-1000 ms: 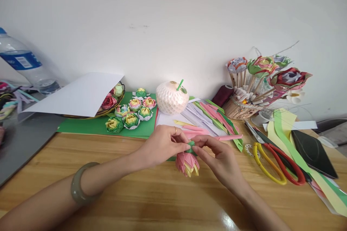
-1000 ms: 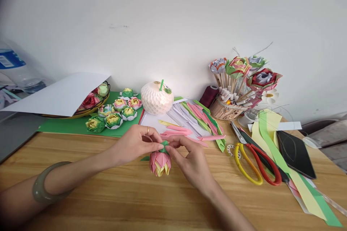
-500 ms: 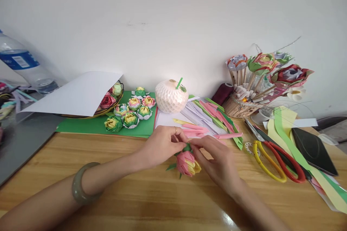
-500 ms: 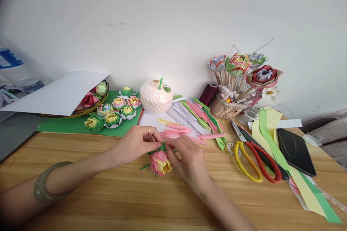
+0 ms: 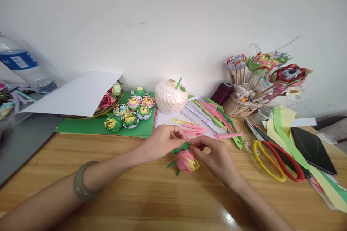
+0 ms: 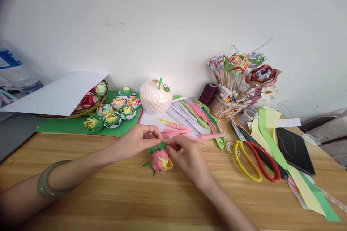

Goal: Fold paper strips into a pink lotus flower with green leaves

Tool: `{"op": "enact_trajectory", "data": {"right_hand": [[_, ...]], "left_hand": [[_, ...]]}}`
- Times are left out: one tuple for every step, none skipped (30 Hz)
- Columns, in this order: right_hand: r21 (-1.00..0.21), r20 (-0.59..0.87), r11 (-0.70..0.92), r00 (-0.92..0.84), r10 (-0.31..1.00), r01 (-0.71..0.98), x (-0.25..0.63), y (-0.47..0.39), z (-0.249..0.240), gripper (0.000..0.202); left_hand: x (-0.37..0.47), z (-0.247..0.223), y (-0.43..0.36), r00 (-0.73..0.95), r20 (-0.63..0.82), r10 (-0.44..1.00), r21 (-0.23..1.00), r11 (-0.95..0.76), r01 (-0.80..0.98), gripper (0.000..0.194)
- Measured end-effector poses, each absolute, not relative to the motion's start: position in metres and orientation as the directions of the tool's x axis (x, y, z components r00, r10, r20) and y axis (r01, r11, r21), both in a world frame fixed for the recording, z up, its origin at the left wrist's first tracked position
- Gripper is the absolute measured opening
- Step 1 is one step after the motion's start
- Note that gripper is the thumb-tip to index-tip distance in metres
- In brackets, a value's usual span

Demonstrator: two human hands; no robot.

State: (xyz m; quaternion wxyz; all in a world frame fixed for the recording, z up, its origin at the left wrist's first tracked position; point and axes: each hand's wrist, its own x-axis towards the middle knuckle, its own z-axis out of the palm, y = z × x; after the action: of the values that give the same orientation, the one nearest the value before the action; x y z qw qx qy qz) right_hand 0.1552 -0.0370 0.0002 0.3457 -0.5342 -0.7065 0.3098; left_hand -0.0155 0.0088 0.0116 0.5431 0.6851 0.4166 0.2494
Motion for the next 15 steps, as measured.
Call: {"op": "enact_trajectory", "data": {"right_hand": [[-0.785,0.189,0.263,-0.188,0.964,0.561,0.155,-0.038,0.000,0.013],[-0.765,0.216,0.287,-0.190,0.958,0.577,0.155,-0.038,0.000,0.013],[-0.751,0.231,0.304,-0.199,0.953,0.586,0.155,-0.039,-0.001,0.014],[-0.747,0.235,0.312,-0.206,0.950,0.587,0.155,-0.039,-0.001,0.015],[-0.749,0.237,0.313,-0.205,0.950,0.583,0.156,-0.039,-0.001,0.015],[-0.754,0.247,0.309,-0.187,0.951,0.579,0.157,-0.038,-0.002,0.016],[-0.758,0.262,0.300,-0.151,0.953,0.580,0.159,-0.037,-0.002,0.017],[-0.758,0.280,0.283,-0.099,0.955,0.587,0.161,-0.035,-0.003,0.019],[-0.757,0.294,0.258,-0.039,0.955,0.600,0.163,-0.033,-0.004,0.020],[-0.760,0.295,0.225,0.015,0.955,0.610,0.166,-0.031,-0.005,0.022],[-0.770,0.274,0.191,0.045,0.961,0.608,0.168,-0.029,-0.005,0.024],[-0.793,0.230,0.159,0.047,0.972,0.587,0.170,-0.027,-0.005,0.026],[-0.824,0.170,0.130,0.022,0.985,0.551,0.172,-0.025,-0.005,0.027],[-0.855,0.107,0.103,-0.022,0.994,0.509,0.173,-0.024,-0.005,0.028],[-0.877,0.050,0.078,-0.071,0.996,0.473,0.173,-0.023,-0.004,0.028]], "left_hand": [[-0.015,0.011,0.009,0.531,-0.122,0.839,0.954,-0.049,0.296,0.010],[-0.015,0.009,0.009,0.535,-0.139,0.834,0.955,-0.030,0.295,0.012],[-0.015,0.008,0.010,0.538,-0.156,0.829,0.955,-0.012,0.296,0.014],[-0.015,0.006,0.011,0.538,-0.171,0.825,0.955,0.004,0.297,0.013],[-0.016,0.004,0.012,0.537,-0.179,0.824,0.955,0.014,0.297,0.012],[-0.016,0.003,0.013,0.532,-0.178,0.828,0.957,0.019,0.290,0.009],[-0.016,0.003,0.014,0.524,-0.168,0.835,0.961,0.021,0.274,0.006],[-0.016,0.003,0.016,0.515,-0.156,0.843,0.967,0.025,0.252,0.005],[-0.016,0.003,0.017,0.507,-0.146,0.850,0.973,0.030,0.229,0.005],[-0.016,0.004,0.019,0.499,-0.140,0.855,0.978,0.039,0.207,0.005],[-0.016,0.005,0.020,0.492,-0.137,0.859,0.981,0.048,0.189,0.005],[-0.015,0.006,0.020,0.485,-0.138,0.864,0.982,0.056,0.179,0.005],[-0.016,0.007,0.021,0.477,-0.143,0.867,0.982,0.064,0.178,0.005],[-0.016,0.008,0.021,0.469,-0.152,0.870,0.981,0.074,0.181,0.005],[-0.016,0.009,0.021,0.461,-0.164,0.872,0.979,0.084,0.188,0.005]]}}
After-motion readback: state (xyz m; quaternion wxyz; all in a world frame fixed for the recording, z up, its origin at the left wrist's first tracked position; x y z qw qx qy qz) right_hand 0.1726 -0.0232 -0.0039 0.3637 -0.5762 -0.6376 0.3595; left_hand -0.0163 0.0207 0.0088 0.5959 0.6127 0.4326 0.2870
